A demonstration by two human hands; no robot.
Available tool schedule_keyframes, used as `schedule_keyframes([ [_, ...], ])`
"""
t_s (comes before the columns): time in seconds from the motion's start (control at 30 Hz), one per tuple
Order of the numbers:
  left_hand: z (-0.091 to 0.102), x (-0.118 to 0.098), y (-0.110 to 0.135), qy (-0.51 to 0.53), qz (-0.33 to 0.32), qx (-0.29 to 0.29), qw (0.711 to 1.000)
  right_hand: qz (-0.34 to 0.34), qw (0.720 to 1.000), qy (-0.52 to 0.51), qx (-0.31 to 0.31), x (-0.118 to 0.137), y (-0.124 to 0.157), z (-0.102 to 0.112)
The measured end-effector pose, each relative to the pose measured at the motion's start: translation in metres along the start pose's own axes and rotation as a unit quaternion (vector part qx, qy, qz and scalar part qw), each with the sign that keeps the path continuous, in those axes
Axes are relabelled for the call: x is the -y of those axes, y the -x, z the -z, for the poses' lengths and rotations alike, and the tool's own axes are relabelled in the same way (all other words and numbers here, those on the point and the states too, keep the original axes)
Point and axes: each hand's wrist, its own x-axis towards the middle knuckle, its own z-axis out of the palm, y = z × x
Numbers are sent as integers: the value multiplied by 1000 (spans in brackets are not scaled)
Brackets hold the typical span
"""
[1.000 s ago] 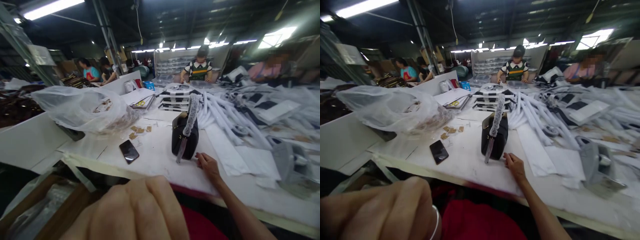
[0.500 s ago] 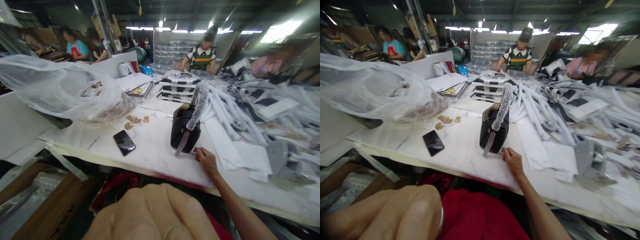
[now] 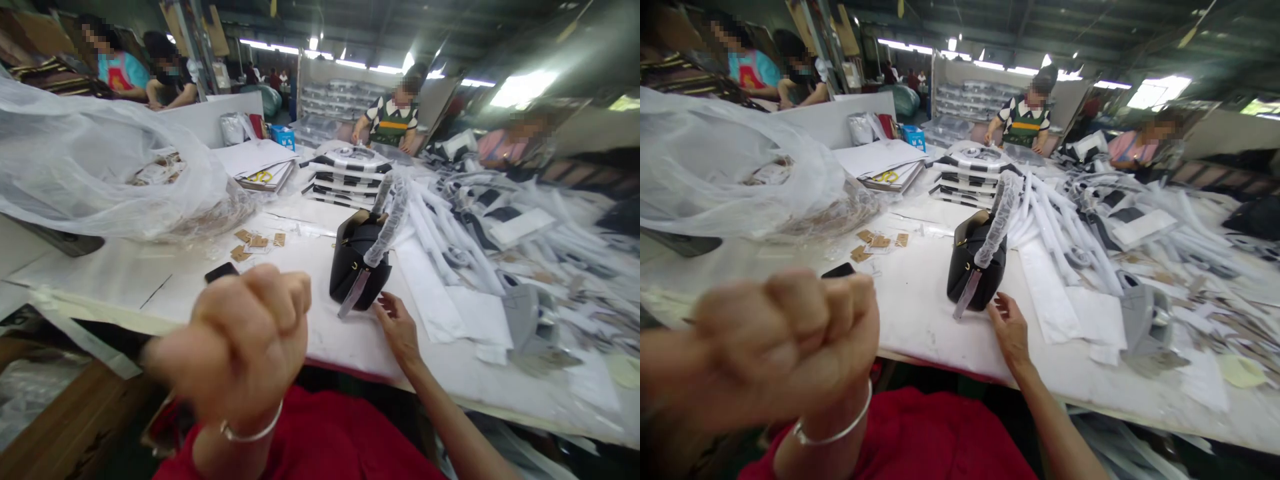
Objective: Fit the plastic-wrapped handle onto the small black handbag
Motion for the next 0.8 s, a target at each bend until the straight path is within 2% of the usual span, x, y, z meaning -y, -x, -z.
schedule_keyframes([
  [0.07, 4, 44, -22, -87, -68, -6, 994, 9, 1000, 10, 7, 1, 2, -7],
  [0.1, 7, 69, -32, -188, -47, 23, 981, 12, 1000, 11, 8, 0, 2, -10],
  [0.13, 10, 93, -40, -288, -22, 76, 954, 12, 1000, 11, 7, -1, 2, -14],
  [0.2, 17, 139, -52, -440, 0, 204, 875, 10, 1000, 8, 4, -3, -1, -19],
  [0.27, 25, 176, -57, -516, -12, 366, 775, 4, 1000, 13, 1, -4, -5, -22],
  [0.3, 29, 189, -58, -546, -21, 419, 725, 2, 1000, 19, 4, -3, -7, -22],
  [0.37, 36, 206, -57, -584, -47, 477, 655, -4, 999, 36, 17, 0, -11, -21],
  [0.4, 38, 209, -57, -594, -64, 484, 639, -8, 999, 46, 27, 1, -13, -20],
  [0.5, 37, 207, -56, -590, -118, 494, 628, -16, 996, 75, 46, -2, -23, -14],
  [0.63, 15, 191, -47, -570, -176, 499, 629, -29, 999, 26, 10, -15, -49, 1],
  [0.73, -10, 185, -23, -567, -209, 480, 636, -62, 996, -34, -46, -23, -70, 20],
  [0.8, -24, 185, -1, -557, -215, 474, 647, -76, 994, -52, -58, -23, -78, 35],
])
